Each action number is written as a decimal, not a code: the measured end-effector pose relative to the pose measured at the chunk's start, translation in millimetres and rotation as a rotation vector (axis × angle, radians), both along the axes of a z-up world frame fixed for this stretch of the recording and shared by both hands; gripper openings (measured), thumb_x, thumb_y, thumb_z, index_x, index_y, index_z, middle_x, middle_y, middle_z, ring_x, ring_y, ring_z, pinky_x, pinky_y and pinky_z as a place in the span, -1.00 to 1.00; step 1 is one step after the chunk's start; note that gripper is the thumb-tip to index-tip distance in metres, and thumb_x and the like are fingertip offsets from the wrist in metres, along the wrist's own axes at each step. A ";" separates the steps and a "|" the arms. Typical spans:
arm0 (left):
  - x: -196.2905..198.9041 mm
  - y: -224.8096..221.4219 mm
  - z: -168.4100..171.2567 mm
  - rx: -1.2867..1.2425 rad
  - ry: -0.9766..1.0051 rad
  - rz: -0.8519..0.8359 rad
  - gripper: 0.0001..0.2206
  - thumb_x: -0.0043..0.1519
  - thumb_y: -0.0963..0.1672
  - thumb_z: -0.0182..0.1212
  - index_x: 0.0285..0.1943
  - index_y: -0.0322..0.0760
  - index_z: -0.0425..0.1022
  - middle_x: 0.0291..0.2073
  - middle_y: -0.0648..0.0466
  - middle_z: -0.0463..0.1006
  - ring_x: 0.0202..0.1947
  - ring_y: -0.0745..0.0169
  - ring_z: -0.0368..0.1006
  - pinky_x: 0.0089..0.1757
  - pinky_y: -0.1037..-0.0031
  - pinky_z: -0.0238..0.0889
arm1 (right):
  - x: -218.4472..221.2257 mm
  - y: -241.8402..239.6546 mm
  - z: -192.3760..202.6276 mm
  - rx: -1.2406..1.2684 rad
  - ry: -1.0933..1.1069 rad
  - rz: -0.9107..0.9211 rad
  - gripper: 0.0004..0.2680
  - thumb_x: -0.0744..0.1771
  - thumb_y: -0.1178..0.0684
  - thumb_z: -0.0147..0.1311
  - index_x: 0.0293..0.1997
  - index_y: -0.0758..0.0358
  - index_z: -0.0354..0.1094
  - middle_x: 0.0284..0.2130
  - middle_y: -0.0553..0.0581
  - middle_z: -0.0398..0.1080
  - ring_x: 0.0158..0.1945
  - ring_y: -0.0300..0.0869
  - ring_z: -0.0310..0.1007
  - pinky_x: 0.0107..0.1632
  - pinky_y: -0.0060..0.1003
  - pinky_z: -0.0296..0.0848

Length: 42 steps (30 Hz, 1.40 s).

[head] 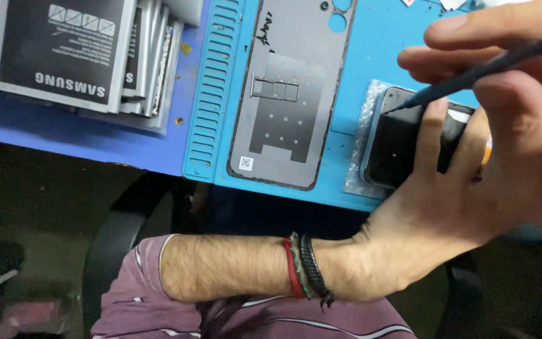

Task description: The person is using a precision screwdriver to install or remove components inside a smartphone on a repair mat.

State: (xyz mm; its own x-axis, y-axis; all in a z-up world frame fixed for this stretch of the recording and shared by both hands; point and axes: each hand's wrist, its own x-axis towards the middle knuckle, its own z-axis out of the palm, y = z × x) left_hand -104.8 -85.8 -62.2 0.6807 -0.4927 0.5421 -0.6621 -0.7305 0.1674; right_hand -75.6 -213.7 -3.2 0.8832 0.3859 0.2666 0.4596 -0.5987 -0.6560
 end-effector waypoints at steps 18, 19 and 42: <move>-4.1 5.4 9.4 -0.065 0.131 0.020 -0.72 0.48 0.02 0.20 0.36 0.19 0.58 0.24 0.23 0.50 0.38 0.15 0.39 0.48 0.03 0.36 | -4.4 -78.1 -58.2 -0.149 -0.311 0.152 -0.86 0.59 0.01 -0.34 0.15 -0.11 0.21 0.21 0.36 0.25 0.25 0.29 0.52 0.56 0.33 0.37; -4.0 3.7 8.2 -0.068 0.130 0.019 -0.72 0.48 0.02 0.20 0.36 0.19 0.58 0.24 0.23 0.50 0.38 0.15 0.39 0.48 0.03 0.36 | -3.9 -46.2 -39.6 -0.153 -0.312 0.151 -0.86 0.59 0.01 -0.34 0.15 -0.11 0.21 0.21 0.36 0.25 0.25 0.29 0.52 0.56 0.33 0.37; -2.4 10.8 7.4 0.064 0.023 0.056 -0.71 0.51 -0.01 0.01 0.30 0.00 0.57 0.16 -0.04 0.54 0.20 0.00 0.39 0.22 0.23 0.32 | 4.1 -37.0 -25.9 -0.384 -0.254 0.140 -0.90 0.48 0.21 0.23 0.07 0.14 0.62 0.17 0.38 0.24 0.40 0.38 0.32 0.41 0.17 0.54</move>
